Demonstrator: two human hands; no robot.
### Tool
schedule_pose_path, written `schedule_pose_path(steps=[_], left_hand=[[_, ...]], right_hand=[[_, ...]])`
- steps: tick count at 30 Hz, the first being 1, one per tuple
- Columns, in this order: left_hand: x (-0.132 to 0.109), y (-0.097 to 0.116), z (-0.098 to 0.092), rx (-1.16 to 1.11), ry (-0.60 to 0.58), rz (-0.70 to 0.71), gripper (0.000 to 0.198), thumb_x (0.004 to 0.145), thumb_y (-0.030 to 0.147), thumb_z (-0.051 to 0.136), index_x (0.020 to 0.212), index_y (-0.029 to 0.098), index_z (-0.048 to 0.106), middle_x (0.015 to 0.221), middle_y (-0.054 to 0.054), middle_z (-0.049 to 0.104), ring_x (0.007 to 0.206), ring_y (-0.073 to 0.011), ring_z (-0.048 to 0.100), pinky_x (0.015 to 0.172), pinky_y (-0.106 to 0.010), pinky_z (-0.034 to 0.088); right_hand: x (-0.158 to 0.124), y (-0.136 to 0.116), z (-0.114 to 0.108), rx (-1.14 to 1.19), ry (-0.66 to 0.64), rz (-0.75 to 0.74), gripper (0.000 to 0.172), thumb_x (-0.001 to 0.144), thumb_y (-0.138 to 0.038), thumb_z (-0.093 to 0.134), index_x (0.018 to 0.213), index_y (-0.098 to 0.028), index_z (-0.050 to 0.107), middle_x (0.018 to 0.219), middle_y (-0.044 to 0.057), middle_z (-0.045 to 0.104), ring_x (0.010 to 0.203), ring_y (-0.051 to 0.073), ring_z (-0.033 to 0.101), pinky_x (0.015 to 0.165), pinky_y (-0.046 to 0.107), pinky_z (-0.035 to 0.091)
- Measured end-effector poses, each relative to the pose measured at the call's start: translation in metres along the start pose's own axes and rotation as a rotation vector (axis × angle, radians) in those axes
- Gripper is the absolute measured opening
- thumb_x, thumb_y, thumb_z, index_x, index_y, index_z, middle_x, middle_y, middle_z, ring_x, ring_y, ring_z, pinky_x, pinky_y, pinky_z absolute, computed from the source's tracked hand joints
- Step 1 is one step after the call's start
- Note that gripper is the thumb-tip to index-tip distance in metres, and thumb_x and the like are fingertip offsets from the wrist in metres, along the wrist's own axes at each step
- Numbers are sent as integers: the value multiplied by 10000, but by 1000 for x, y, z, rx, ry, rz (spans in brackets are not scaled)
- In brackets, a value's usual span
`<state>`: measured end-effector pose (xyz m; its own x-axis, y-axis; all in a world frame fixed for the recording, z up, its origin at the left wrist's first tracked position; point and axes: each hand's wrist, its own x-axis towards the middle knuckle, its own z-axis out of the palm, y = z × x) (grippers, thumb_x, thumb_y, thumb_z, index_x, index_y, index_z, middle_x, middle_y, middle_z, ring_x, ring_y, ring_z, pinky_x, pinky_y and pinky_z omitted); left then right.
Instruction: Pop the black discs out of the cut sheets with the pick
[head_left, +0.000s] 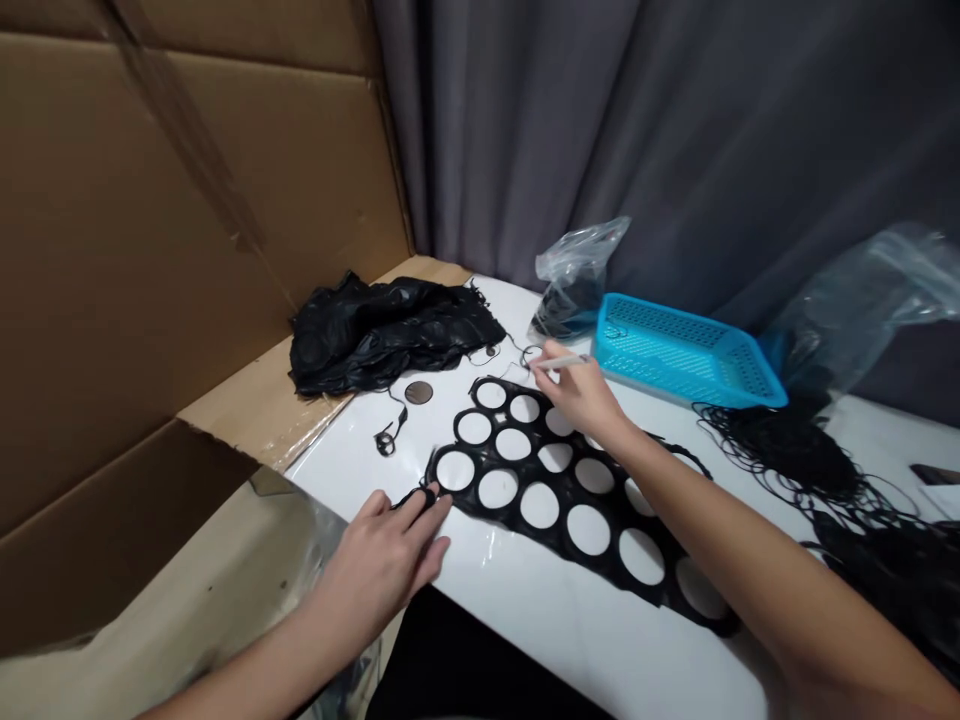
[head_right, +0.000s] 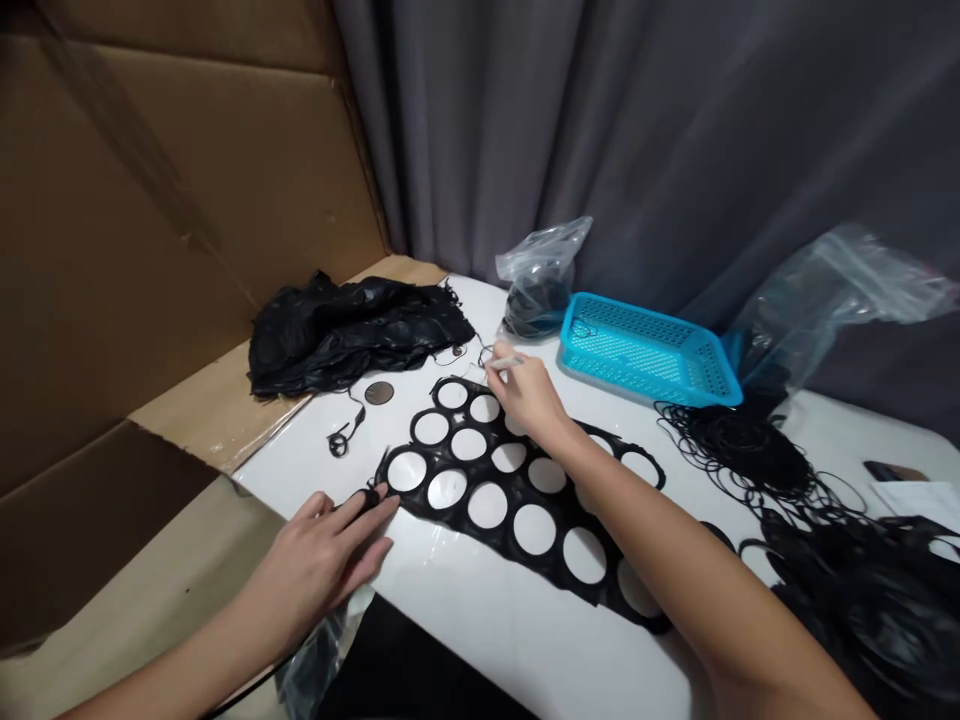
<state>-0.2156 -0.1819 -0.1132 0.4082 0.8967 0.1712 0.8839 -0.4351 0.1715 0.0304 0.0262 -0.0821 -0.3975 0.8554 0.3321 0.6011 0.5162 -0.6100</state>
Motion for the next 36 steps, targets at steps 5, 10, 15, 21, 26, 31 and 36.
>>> schedule_pose_path(steps=[5, 10, 15, 21, 26, 31, 36], left_hand=[[46, -22, -47, -696, -16, -300, 324, 993, 425, 504, 1227, 250, 645, 1137, -50, 698, 1015, -221, 636, 866, -320, 449], [135, 8, -64, -1105, -99, -243, 472, 931, 518, 574, 1267, 187, 597, 1035, -66, 723, 838, -190, 609, 677, -272, 415], [192, 47, -47, -1203, -353, 36, 661, 802, 417, 749, 1371, 185, 504, 987, -50, 700, 856, -189, 612, 741, -285, 433], [236, 75, -62, -1389, -294, 2, 610, 826, 303, 740, 1374, 175, 504, 925, -55, 730, 978, -211, 634, 932, -363, 410], [261, 90, -74, -1749, -315, -60, 541, 887, 283, 679, 1386, 167, 504, 1157, -116, 700, 1022, -203, 660, 1035, -391, 403], [264, 96, -79, -1966, -398, 25, 683, 1013, 602, 319, 1523, 148, 330, 1395, -172, 565, 1222, -267, 605, 1099, -426, 393], [259, 96, -78, -1911, -429, 126, 781, 958, 748, 93, 1593, 295, 120, 1569, -98, 373, 1305, -324, 541, 1093, -517, 375]], right_hand=[[-38, -24, -49, 306, -429, 227, 245, 850, -309, 605, 706, -205, 436, 730, 0, 603, 724, 170, 542, 633, 267, 356], [-64, -52, -82, 545, -565, 287, 260, 831, -351, 665, 758, -198, 469, 849, 13, 660, 754, 160, 550, 636, 261, 370], [-74, -40, -112, 530, -305, 291, 256, 862, -386, 641, 784, -192, 493, 767, -10, 591, 679, 136, 494, 604, 258, 345], [-79, 7, -141, 376, 224, 257, 274, 862, -413, 638, 750, -188, 529, 850, 13, 597, 789, 161, 522, 708, 285, 377], [-81, 29, -149, 501, 519, 240, 286, 859, -405, 660, 750, -205, 486, 664, -35, 510, 657, 141, 500, 653, 275, 368], [-82, 31, -156, 661, 656, 158, 204, 837, -290, 666, 756, -205, 499, 607, -49, 511, 586, 123, 494, 615, 259, 376], [-82, 23, -157, 719, 640, 219, 171, 957, -359, 509, 1027, -217, 574, 619, -18, 614, 616, 164, 578, 658, 295, 460]])
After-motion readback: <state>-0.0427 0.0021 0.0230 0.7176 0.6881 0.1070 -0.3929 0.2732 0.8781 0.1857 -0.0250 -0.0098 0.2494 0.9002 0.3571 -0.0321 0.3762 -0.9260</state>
